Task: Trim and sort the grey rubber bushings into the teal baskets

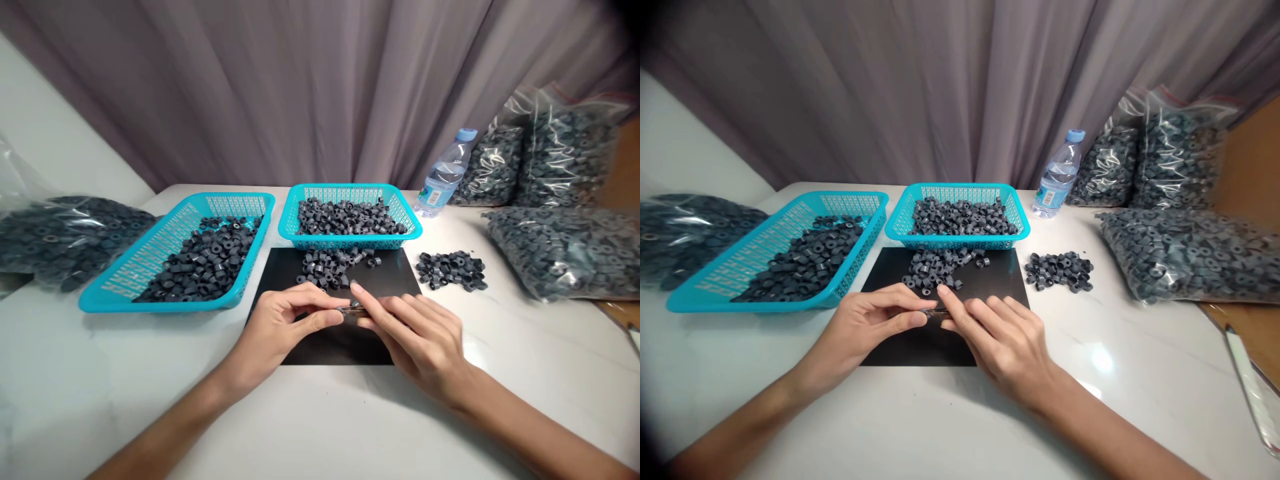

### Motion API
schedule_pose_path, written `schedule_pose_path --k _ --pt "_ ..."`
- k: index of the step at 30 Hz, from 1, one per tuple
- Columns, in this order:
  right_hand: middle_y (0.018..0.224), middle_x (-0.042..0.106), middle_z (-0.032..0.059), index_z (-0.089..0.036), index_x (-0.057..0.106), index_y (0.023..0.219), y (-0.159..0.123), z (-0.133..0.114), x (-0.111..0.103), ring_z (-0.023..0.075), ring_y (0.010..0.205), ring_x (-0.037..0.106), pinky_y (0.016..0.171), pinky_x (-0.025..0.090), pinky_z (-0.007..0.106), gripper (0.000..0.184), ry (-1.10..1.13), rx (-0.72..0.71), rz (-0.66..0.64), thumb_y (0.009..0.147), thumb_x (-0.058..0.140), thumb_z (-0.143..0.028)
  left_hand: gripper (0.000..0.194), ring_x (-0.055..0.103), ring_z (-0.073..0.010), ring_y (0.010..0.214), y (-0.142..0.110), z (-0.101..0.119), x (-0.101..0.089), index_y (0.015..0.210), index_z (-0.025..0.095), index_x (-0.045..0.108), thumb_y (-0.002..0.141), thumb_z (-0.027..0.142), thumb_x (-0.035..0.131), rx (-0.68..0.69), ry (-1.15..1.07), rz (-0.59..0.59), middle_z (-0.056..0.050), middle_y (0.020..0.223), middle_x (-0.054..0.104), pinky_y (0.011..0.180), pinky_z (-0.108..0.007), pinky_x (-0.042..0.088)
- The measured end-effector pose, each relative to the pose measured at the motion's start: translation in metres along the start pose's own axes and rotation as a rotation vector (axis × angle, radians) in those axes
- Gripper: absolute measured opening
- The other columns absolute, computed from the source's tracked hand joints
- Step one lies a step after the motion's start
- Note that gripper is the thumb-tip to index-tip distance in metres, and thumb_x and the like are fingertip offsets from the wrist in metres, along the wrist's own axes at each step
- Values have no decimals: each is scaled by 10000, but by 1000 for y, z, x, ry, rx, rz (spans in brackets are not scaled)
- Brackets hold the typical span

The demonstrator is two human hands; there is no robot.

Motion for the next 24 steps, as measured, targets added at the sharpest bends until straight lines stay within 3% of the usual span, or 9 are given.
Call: schedule_pose_path --k 15,20,24 --pt "716 625 -14 -124 597 1387 0 1 -1 128 608 396 589 295 298 414 3 -17 11 979 657 -151 144 698 -157 930 0 -3 0 991 276 830 863 273 765 -30 -12 -38 -13 950 764 891 -235 537" --pt "787 683 1 -167 525 1467 -5 7 2 123 628 478 624 343 289 496 74 51 12 985 644 -146 152 698 -148 917 1 -4 0 995 287 828 856 271 768 -27 -1 -28 -3 937 765 873 -224 536" --pt "784 680 8 -181 552 1439 -4 15 5 128 630 512 630 368 286 419 98 123 25 1021 580 -156 162 701 -158 926 1 -2 -1 1013 280 820 870 287 746 -16 73 -29 -6 948 758 862 -235 540"
Point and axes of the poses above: each hand's wrist, its own y-axis towards the middle knuckle, its own x-axis out of the palm, z = x × y, the point moved 6 cm from there along y, towards the middle knuckle
